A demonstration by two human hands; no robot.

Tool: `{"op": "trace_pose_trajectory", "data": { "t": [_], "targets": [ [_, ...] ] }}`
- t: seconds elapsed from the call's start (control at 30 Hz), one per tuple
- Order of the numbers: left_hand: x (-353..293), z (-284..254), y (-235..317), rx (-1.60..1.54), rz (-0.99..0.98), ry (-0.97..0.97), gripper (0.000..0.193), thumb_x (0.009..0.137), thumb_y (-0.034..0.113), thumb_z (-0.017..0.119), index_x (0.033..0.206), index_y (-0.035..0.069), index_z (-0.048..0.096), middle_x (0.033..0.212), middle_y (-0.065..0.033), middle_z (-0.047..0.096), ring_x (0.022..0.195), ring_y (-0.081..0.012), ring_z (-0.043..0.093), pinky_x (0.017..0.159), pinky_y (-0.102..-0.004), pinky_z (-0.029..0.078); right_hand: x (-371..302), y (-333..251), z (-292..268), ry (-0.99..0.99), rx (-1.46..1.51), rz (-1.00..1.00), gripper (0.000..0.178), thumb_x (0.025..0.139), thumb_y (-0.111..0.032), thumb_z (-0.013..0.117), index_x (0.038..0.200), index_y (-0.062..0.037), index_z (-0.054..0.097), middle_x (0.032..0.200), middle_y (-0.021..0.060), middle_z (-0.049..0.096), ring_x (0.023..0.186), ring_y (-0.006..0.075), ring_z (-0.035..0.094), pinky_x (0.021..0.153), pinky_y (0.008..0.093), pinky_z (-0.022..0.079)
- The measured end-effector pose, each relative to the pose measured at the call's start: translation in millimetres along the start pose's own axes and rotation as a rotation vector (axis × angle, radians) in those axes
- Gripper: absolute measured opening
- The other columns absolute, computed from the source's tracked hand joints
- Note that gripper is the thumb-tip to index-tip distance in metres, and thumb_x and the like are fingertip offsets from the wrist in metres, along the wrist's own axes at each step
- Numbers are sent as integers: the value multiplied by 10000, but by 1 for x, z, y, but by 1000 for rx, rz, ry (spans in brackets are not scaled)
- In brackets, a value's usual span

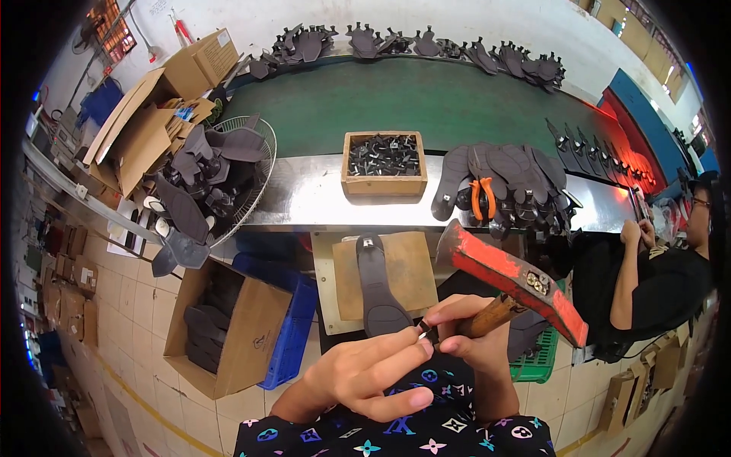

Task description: Processing shoe components using a hammer and manual assembly at a factory workbench.

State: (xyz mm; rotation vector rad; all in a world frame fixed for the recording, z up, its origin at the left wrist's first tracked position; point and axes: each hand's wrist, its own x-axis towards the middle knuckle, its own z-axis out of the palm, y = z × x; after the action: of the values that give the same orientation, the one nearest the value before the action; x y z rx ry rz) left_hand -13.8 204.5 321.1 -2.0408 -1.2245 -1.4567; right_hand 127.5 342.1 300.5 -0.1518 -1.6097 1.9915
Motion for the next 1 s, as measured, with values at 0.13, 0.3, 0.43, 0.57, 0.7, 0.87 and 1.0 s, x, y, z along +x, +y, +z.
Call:
{"op": "trace_pose_trajectory", "data": {
  "t": [0.13, 0.3, 0.43, 0.57, 0.7, 0.87, 1.0],
  "targets": [
    [-3, -11, 4, -102, -150, -151, 871, 797, -196, 664, 1481, 79, 201, 1060, -226, 579, 722, -306, 693, 582, -348, 622, -2, 4, 4, 18, -9, -15, 368, 808, -201, 838, 1030, 55, 693, 968, 172, 695, 591, 74, 526, 545, 230, 419],
    [-8, 8, 18, -287, -541, 176, 819, 903, -119, 608, 1514, 53, 91, 1062, -151, 538, 762, -197, 664, 679, -313, 622, 0, -1, 10, 47, -16, -1, 382, 807, -235, 837, 1020, 53, 704, 993, 157, 699, 598, 67, 501, 556, 218, 404],
    [-7, 16, 25, -358, -758, 341, 810, 906, -104, 619, 1511, 55, 104, 1026, -122, 515, 767, -191, 659, 662, -305, 618, -1, -4, 12, 77, -21, 32, 401, 801, -255, 841, 1021, 51, 706, 996, 150, 702, 594, 66, 483, 554, 216, 391],
    [-16, 19, 24, -297, -605, 340, 790, 881, -155, 618, 1488, 41, 150, 1032, -196, 607, 828, -231, 682, 710, -328, 606, 1, -8, 13, 70, -57, 71, 390, 790, -238, 845, 1015, 50, 708, 979, 137, 703, 594, 66, 470, 539, 222, 366],
    [-19, 21, 17, -189, -417, 247, 739, 818, -183, 678, 1405, 13, 274, 1013, -223, 637, 805, -287, 688, 679, -359, 594, 4, -10, 15, 54, -137, 110, 347, 792, -194, 836, 1005, 49, 710, 955, 127, 704, 597, 63, 471, 538, 223, 358],
    [-34, 16, 13, -86, -300, 108, 712, 739, -226, 708, 1313, -37, 332, 1043, -224, 607, 788, -352, 696, 681, -395, 618, 6, -11, 15, 51, -94, 123, 298, 792, -137, 822, 998, 48, 710, 965, 138, 712, 603, 57, 474, 535, 212, 358],
    [-42, 12, 8, -140, -271, 3, 748, 789, -184, 705, 1381, 66, 322, 1058, -222, 598, 678, -252, 624, 602, -335, 585, 6, -8, 13, 48, -60, 135, 253, 796, -89, 802, 987, 50, 709, 976, 153, 719, 613, 53, 488, 535, 203, 358]
  ]
}}
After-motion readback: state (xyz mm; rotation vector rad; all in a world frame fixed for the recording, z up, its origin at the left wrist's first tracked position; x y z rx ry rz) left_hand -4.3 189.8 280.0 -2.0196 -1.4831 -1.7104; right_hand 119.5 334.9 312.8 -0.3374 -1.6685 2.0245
